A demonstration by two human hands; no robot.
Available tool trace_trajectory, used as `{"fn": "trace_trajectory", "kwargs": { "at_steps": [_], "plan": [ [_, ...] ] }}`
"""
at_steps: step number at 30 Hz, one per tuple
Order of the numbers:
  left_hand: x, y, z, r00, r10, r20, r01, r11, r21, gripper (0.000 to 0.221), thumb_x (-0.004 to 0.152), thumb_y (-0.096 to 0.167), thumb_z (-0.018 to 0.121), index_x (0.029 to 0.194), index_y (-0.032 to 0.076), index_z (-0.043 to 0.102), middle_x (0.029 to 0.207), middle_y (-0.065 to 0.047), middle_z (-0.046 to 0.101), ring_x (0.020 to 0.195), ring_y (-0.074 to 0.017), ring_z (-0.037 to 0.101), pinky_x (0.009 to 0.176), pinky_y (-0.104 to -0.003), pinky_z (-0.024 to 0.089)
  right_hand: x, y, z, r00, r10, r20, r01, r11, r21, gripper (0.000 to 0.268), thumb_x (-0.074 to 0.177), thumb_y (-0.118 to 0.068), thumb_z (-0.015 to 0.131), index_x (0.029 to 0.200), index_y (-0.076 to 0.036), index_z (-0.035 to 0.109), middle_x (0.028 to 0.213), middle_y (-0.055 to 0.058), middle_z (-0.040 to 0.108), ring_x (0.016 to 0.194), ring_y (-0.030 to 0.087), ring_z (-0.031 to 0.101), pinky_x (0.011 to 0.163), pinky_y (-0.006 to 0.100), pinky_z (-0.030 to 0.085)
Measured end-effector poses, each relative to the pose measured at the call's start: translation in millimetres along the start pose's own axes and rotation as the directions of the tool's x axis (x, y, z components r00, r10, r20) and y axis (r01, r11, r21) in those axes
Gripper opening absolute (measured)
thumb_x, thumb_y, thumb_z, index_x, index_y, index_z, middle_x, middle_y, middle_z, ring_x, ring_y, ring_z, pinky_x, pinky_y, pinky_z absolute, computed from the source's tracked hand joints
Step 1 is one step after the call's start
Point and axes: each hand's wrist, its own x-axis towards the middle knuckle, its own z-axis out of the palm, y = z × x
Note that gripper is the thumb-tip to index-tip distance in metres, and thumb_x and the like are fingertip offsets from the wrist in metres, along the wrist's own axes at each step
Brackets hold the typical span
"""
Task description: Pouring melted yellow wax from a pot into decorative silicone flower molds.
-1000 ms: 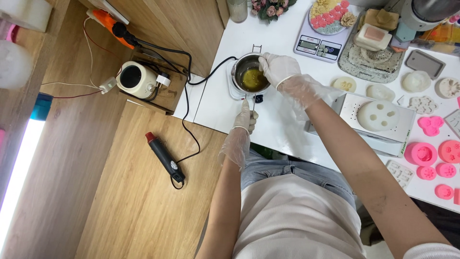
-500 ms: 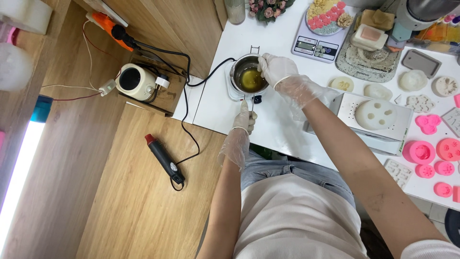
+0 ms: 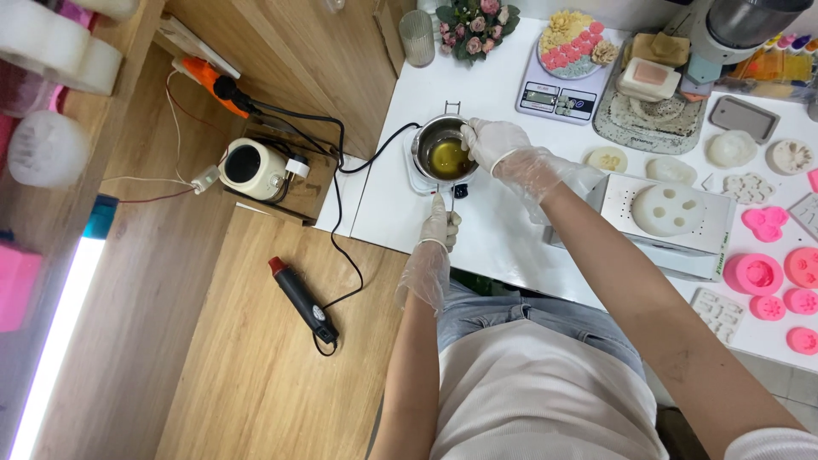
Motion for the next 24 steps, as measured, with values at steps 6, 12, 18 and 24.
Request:
{"fn": "trace_trajectory", "kwargs": {
  "at_steps": [6,12,18,24],
  "plan": [
    [-7,-1,0,1.000,0.030,0.011,-0.030,0.999,0.014,0.069,0.098,0.077,0.030,0.069,0.018,0.051,0.050,0.011,0.028,0.039,-0.0073,0.021,0.038,-0.028,0.015,-3,9,11,0.993,0.022,-0.117,-0.034,0.995,-0.096,0.043,0.107,-0.043,0.039,0.106,-0.014,0.070,0.091,0.015,0.074,0.088,0.038,0.070,0.083,0.052,0.052],
    [-17,10,-3,0.993,0.104,-0.046,-0.103,0.994,0.024,0.065,0.098,0.073,0.035,0.072,0.017,0.056,0.052,0.011,0.033,0.044,-0.0068,0.025,0.042,-0.027,0.020,-1,19,27,0.971,0.132,-0.200,-0.136,0.991,-0.003,0.041,0.104,-0.045,0.042,0.112,-0.014,0.068,0.097,0.018,0.073,0.091,0.039,0.069,0.083,0.051,0.052],
    [-40,24,0,0.991,0.117,-0.059,-0.116,0.993,0.027,0.063,0.101,0.070,0.037,0.072,0.017,0.053,0.052,0.011,0.027,0.044,-0.0070,0.022,0.043,-0.028,0.015,-9,26,56,0.945,0.318,-0.081,-0.241,0.839,0.487,0.040,0.099,-0.045,0.048,0.118,-0.014,0.064,0.084,0.009,0.076,0.083,0.030,0.075,0.078,0.041,0.056],
    [-52,42,3,0.985,0.117,-0.123,-0.113,0.993,0.037,0.058,0.103,0.066,0.040,0.075,0.016,0.053,0.054,0.009,0.031,0.046,-0.0083,0.026,0.044,-0.027,0.019,-71,9,8,0.945,0.309,-0.110,-0.257,0.905,0.340,0.042,0.103,-0.047,0.046,0.129,-0.018,0.059,0.089,0.015,0.074,0.085,0.037,0.072,0.078,0.048,0.055]
  ]
}}
